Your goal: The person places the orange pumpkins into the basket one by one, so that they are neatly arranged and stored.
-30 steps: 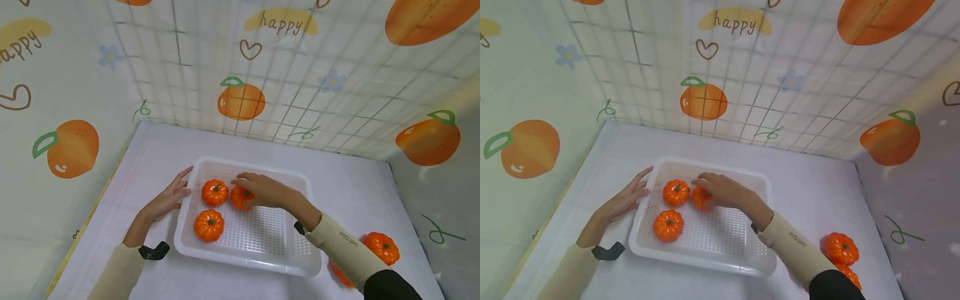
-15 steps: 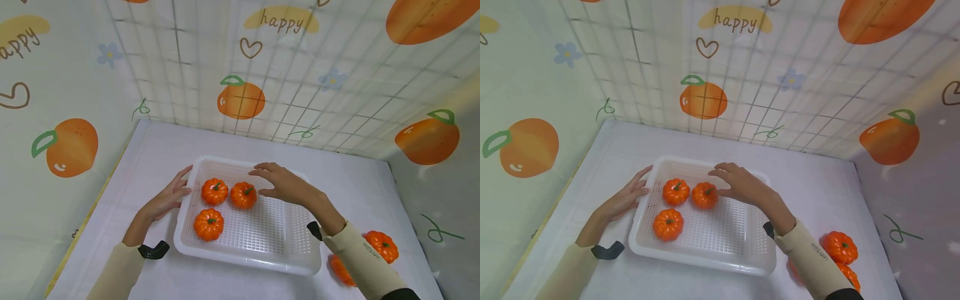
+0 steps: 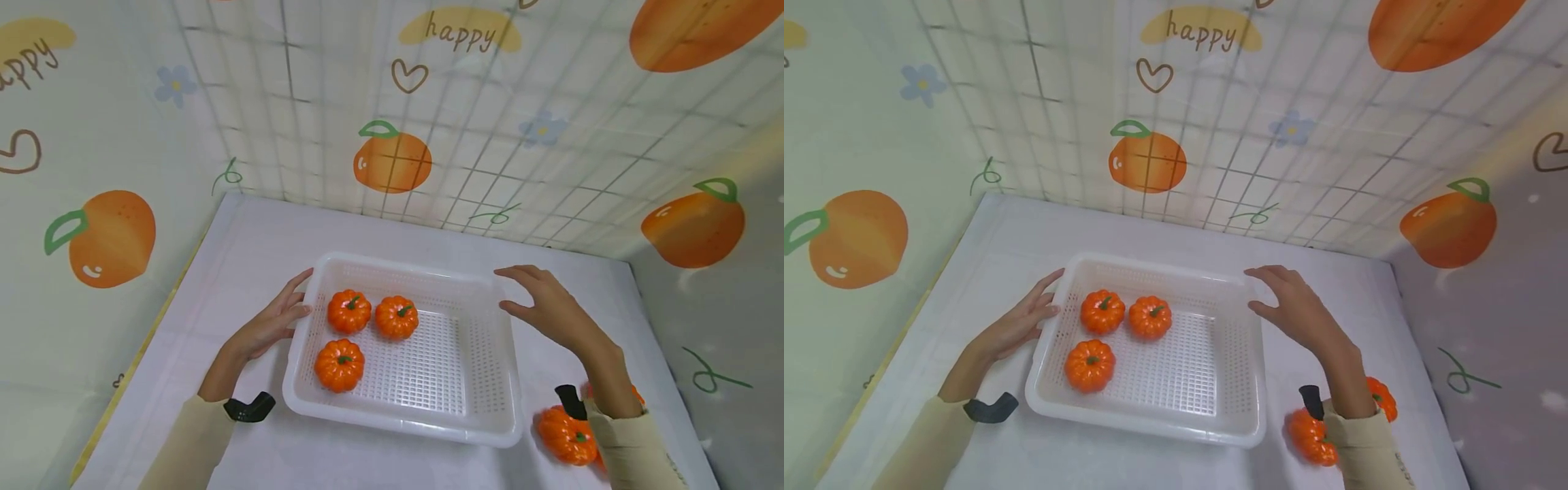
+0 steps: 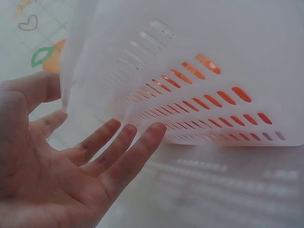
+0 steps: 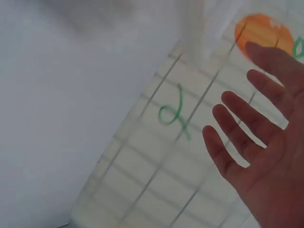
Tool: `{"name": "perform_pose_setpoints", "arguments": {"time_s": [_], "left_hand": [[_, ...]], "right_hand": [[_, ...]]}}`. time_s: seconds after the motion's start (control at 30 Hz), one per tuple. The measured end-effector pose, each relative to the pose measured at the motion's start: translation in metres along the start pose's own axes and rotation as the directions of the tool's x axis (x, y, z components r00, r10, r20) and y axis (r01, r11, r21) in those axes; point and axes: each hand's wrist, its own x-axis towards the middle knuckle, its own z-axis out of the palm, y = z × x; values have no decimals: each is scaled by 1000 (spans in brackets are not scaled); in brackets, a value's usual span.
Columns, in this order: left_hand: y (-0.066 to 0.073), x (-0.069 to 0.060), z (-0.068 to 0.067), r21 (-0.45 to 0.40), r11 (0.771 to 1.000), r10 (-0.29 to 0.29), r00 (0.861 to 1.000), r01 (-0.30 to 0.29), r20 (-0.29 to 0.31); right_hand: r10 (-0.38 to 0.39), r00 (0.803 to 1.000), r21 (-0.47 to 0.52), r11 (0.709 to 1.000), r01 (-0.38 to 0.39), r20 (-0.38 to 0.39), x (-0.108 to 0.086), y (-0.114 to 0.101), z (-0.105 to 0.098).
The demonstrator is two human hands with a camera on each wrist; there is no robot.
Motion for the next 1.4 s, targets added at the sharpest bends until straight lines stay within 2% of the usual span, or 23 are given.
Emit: {"name": "perform_pose_setpoints", "arguments": {"time_s": [0.2,0.37,0.47,0.63,0.77,1.0,1.13,1.23,1.3,1.4], "left_hand": [[-1,1,0,-1,1000,12,1000,-12,10],[-2,0,0,-3,1000,13,1000,-13,8],[-2,0,-1,3,1000,17,1000,-17,9],[-3,0,0,10,1000,19,1000,-19,10],[-4,0,0,16,1000,12,1000,-12,2],[-5,0,0,15,1000,11,1000,-11,5],[-4,-1,1,14,1000,12,1000,-12,8],[-4,-1,1,16,1000,13,1000,-14,7],[-4,-1,1,19,1000,15,1000,-15,5],[-4,-1,1,19,1000,13,1000,-13,2]], "right_hand": [[149,985,2,989,-150,-88,-38,37,-1],[272,960,1,962,-272,-61,-67,69,5],[346,938,-5,938,-346,-31,-82,90,8],[458,889,-20,889,-458,8,-105,119,13],[500,866,-27,866,-499,12,-119,133,16],[544,838,-31,839,-544,29,-136,144,20],[598,792,-50,801,-597,123,-141,148,22],[640,734,-31,758,-652,225,-142,151,24],[659,704,-15,733,-680,266,-143,151,27],[680,673,5,702,-712,291,-143,151,31]]}}
